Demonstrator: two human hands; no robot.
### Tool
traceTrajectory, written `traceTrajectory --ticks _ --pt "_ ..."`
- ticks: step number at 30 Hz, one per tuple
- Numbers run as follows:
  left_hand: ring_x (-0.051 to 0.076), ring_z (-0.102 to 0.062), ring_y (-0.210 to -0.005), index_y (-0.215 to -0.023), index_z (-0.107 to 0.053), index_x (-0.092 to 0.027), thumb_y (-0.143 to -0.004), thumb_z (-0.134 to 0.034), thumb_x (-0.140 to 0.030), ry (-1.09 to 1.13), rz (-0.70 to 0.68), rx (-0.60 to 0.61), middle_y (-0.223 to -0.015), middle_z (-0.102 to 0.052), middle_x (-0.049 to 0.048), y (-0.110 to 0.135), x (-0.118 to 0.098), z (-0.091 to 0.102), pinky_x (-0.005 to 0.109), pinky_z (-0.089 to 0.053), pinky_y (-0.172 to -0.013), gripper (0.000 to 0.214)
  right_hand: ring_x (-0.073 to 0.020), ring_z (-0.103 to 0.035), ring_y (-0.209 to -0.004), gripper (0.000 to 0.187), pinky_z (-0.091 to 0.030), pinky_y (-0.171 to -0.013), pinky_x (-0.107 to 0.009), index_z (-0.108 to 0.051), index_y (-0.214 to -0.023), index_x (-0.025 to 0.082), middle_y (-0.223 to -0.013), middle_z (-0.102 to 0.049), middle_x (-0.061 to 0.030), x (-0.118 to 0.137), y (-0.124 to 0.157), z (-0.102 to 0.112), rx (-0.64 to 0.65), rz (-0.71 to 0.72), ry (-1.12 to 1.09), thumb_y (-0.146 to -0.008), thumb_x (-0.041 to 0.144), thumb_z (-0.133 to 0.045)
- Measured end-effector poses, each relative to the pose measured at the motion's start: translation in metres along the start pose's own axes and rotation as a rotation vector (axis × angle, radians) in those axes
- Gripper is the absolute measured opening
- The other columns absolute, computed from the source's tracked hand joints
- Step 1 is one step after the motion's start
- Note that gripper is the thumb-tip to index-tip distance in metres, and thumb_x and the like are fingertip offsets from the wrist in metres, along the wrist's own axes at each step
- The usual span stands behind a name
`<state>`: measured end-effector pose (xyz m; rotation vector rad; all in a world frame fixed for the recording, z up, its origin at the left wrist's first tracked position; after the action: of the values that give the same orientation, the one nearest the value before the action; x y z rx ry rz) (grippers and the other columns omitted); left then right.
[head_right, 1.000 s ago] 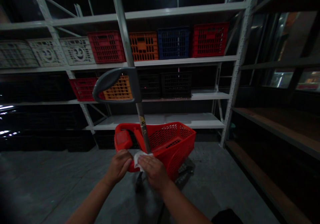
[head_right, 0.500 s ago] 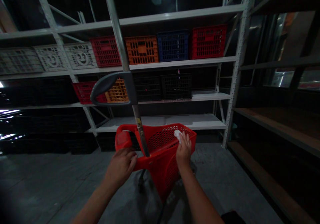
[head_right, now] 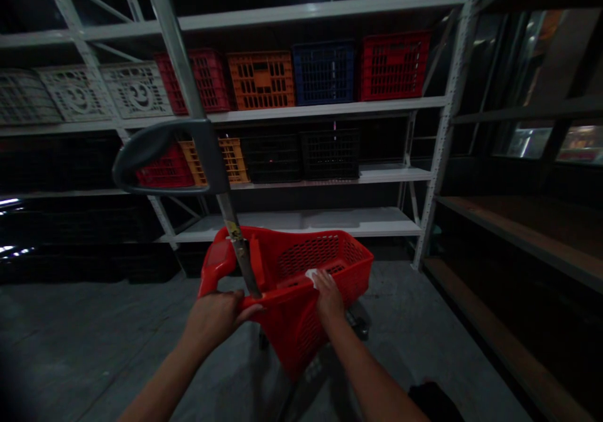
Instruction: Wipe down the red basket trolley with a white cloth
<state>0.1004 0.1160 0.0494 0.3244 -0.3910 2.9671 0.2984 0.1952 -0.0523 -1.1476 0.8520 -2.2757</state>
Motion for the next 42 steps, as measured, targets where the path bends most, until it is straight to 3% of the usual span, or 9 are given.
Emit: traceTrajectory --ticks 2,7,9,16,24,31,35,38,42 --pt "0.025 -0.063 -0.067 -0.075 -0.061 -0.017 -0.08 -0.02 -0.063 -0.011 -0.004 -0.008 -0.069 -0.067 0.0104 0.0 0.003 0.0 0.032 -0.042 -0.058 0.062 -0.0201 -0.044 -0.12 0.052 -0.033 -0.101 -0.049 -0.057 -0.116 0.019 -0.121 -0.056 -0.0082 0.008 0.002 -0.008 -0.022 -0.045 -0.012 -0.074 0.0 -0.032" --pt "0.025 -0.062 -0.066 -0.073 -0.062 -0.017 -0.08 -0.019 -0.064 -0.045 -0.008 -0.028 -0.067 -0.066 0.0106 0.001 0.013 -0.002 0.031 -0.039 -0.055 0.064 -0.0144 -0.036 -0.125 0.056 -0.03 -0.106 -0.039 -0.045 -0.127 0.023 -0.132 -0.046 -0.0026 0.11 0.014 -0.036 0.006 0.118 -0.125 -0.078 0.001 -0.034" --pt "0.025 -0.062 -0.064 -0.073 -0.062 -0.017 -0.079 -0.02 -0.065 -0.057 -0.025 -0.04 -0.066 -0.066 0.0104 0.003 0.017 -0.002 0.03 -0.038 -0.054 0.064 -0.0143 -0.034 -0.126 0.056 -0.03 -0.105 -0.039 -0.042 -0.13 0.023 -0.134 -0.044 -0.003 0.126 0.017 -0.036 0.048 0.178 -0.107 -0.078 0.002 -0.035" --pt "0.022 -0.06 -0.064 -0.069 -0.06 -0.018 -0.077 -0.023 -0.068 -0.027 -0.093 -0.102 -0.063 -0.064 0.0091 0.014 0.03 -0.005 0.028 -0.037 -0.054 0.063 -0.0192 -0.041 -0.122 0.062 -0.028 -0.103 -0.048 -0.05 -0.124 0.02 -0.128 -0.05 -0.0085 0.052 0.022 -0.016 0.099 -0.012 0.035 -0.07 -0.004 -0.032" --pt "0.019 -0.059 -0.062 -0.066 -0.06 -0.018 -0.076 -0.029 -0.067 0.013 -0.124 -0.124 -0.062 -0.064 0.0076 0.031 0.04 -0.001 0.028 -0.038 -0.056 0.059 -0.0164 -0.032 -0.128 0.055 -0.029 -0.106 -0.04 -0.04 -0.132 0.02 -0.137 -0.038 -0.0041 0.161 0.038 -0.039 0.278 0.264 -0.207 -0.079 0.004 -0.036" --pt "0.017 -0.059 -0.063 -0.07 -0.063 -0.019 -0.074 -0.034 -0.068 0.043 -0.175 -0.106 -0.064 -0.066 0.0053 0.044 0.052 0.001 0.026 -0.039 -0.058 0.057 -0.0145 -0.048 -0.116 0.053 -0.036 -0.102 -0.033 -0.051 -0.123 0.02 -0.127 -0.051 -0.0024 0.14 -0.021 -0.038 0.404 0.199 -0.192 -0.076 0.001 -0.036" --pt "0.017 -0.059 -0.062 -0.069 -0.063 -0.02 -0.074 -0.035 -0.068 0.036 -0.198 -0.099 -0.063 -0.065 0.0054 0.047 0.054 -0.004 0.027 -0.041 -0.058 0.056 -0.0149 -0.049 -0.115 0.041 -0.036 -0.1 -0.032 -0.056 -0.117 0.023 -0.125 -0.053 0.001 0.168 -0.048 -0.09 0.597 0.479 -0.239 -0.081 0.008 -0.044" --pt "0.017 -0.058 -0.061 -0.069 -0.063 -0.019 -0.075 -0.034 -0.067 0.042 -0.21 -0.101 -0.061 -0.064 0.0056 0.049 0.053 -0.004 0.026 -0.041 -0.058 0.056 -0.0176 -0.054 -0.109 0.033 -0.041 -0.095 -0.033 -0.061 -0.109 0.021 -0.117 -0.059 -0.0012 0.158 -0.079 -0.126 0.614 0.438 -0.17 -0.083 0.01 -0.045" --pt "0.015 -0.057 -0.06 -0.067 -0.062 -0.019 -0.075 -0.033 -0.068 0.104 -0.191 -0.134 -0.059 -0.063 0.0056 0.05 0.055 0.001 0.025 -0.042 -0.058 0.057 -0.0204 -0.05 -0.114 0.034 -0.037 -0.099 -0.036 -0.061 -0.109 0.018 -0.12 -0.057 -0.005 0.154 -0.088 -0.133 0.505 0.406 -0.107 -0.079 0.007 -0.048"
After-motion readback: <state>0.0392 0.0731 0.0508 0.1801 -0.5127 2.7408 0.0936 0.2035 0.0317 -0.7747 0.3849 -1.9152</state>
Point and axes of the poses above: each hand's wrist, its own y-axis away from the middle knuckle, its own z-axis out of the back of the hand, x = y × z, the point moved 10 cm from there along -y, towards the middle knuckle
